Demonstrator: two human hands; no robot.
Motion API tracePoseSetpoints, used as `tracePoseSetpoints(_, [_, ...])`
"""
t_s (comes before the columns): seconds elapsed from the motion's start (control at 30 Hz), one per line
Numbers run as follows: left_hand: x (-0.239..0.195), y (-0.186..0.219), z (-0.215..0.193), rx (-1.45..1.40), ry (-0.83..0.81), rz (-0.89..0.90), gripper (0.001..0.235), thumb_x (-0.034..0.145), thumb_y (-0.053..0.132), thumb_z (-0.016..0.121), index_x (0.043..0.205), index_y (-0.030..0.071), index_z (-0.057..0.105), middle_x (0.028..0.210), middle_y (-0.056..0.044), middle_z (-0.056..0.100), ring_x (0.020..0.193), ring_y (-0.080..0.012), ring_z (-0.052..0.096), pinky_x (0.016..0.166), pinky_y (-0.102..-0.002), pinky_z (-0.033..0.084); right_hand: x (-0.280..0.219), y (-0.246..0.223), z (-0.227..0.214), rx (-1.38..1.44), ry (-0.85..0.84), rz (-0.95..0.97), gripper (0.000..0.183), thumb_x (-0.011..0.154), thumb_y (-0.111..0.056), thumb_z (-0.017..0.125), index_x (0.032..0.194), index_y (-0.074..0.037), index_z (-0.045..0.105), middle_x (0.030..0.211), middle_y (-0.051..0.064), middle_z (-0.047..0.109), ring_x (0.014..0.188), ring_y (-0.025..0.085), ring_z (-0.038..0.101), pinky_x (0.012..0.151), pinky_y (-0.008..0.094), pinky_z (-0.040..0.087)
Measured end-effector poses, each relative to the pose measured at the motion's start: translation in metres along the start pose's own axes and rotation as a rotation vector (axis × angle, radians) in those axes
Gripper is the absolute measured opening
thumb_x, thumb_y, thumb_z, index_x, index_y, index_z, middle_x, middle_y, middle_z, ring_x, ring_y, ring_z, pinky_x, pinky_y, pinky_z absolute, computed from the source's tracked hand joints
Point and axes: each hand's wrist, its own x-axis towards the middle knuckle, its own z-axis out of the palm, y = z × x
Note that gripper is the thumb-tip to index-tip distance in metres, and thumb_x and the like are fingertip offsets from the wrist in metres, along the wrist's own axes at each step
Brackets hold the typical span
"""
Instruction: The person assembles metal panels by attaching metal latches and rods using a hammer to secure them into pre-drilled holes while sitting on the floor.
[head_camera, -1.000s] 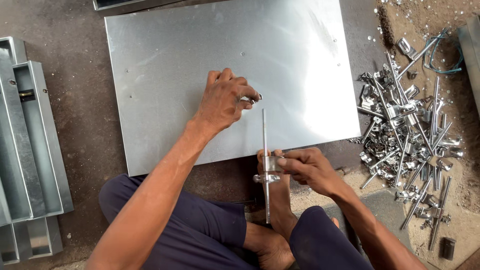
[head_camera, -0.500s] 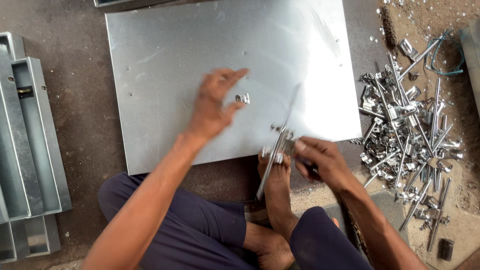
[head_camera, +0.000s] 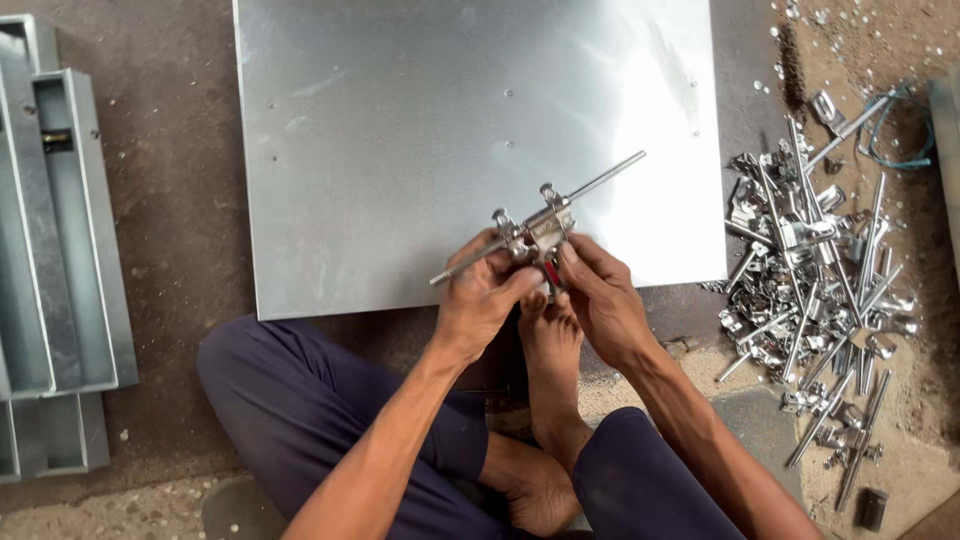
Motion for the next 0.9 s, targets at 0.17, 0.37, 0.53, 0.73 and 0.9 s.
tracePoseSetpoints(0.17, [-0.068, 0.008, -0.007, 0.639, 0.164, 0.024, 0.013, 0.091, 0.014, 0.074, 0.102, 0.01, 0.08, 0.081, -0.007, 0.078, 0.063, -0.0136, 0.067, 0.057, -0.027, 0.052, 0.001, -0.007, -0.021, -0.269, -0.039, 0.2, 0.039, 0.105, -0.025, 0.056, 0.13, 0.0, 0.072, 0.098, 0.015, 0.067, 0.079, 0.019, 0.056, 0.071, 0.033, 0.05])
tracePoseSetpoints(0.37, [-0.058, -0.003, -0.04, 1.197, 0.164, 0.538, 0.023, 0.089, 0.018, 0.078, 0.111, 0.012, 0.079, 0.106, 0.0, 0.072, 0.098, -0.0188, 0.062, 0.092, -0.035, 0.048, 0.055, -0.023, -0.036, -0.82, -0.251, 0.34, 0.044, 0.093, -0.026, 0.073, 0.13, -0.004, 0.078, 0.105, 0.028, 0.081, 0.08, 0.041, 0.062, 0.075, 0.051, 0.052])
tracePoseSetpoints(0.53, [-0.027, -0.014, -0.055, 1.31, 0.073, 0.404, 0.024, 0.077, 0.03, 0.086, 0.099, 0.023, 0.082, 0.101, 0.008, 0.064, 0.099, -0.0178, 0.05, 0.091, -0.039, 0.035, 0.046, -0.035, -0.01, -1.354, -0.32, -0.187, 0.042, 0.079, -0.03, 0.081, 0.117, -0.015, 0.076, 0.124, 0.015, 0.07, 0.113, 0.031, 0.063, 0.095, 0.045, 0.054])
tracePoseSetpoints(0.73, [-0.021, -0.03, -0.067, 1.315, 0.089, 0.51, 0.017, 0.083, 0.032, 0.084, 0.098, 0.024, 0.082, 0.102, 0.009, 0.064, 0.099, -0.0152, 0.05, 0.093, -0.039, 0.035, 0.034, -0.018, -0.015, -1.361, -0.319, -0.277, 0.043, 0.083, -0.018, 0.077, 0.126, -0.018, 0.071, 0.125, 0.009, 0.066, 0.113, 0.024, 0.063, 0.096, 0.037, 0.057])
tracePoseSetpoints(0.9, [-0.02, -0.034, -0.068, 1.322, 0.094, 0.538, 0.018, 0.083, 0.032, 0.084, 0.099, 0.024, 0.082, 0.101, 0.009, 0.064, 0.1, -0.0158, 0.051, 0.095, -0.039, 0.035, 0.037, -0.01, -0.017, -1.331, -0.278, -0.243, 0.046, 0.08, -0.015, 0.078, 0.126, -0.018, 0.07, 0.123, 0.008, 0.066, 0.111, 0.022, 0.063, 0.097, 0.034, 0.058])
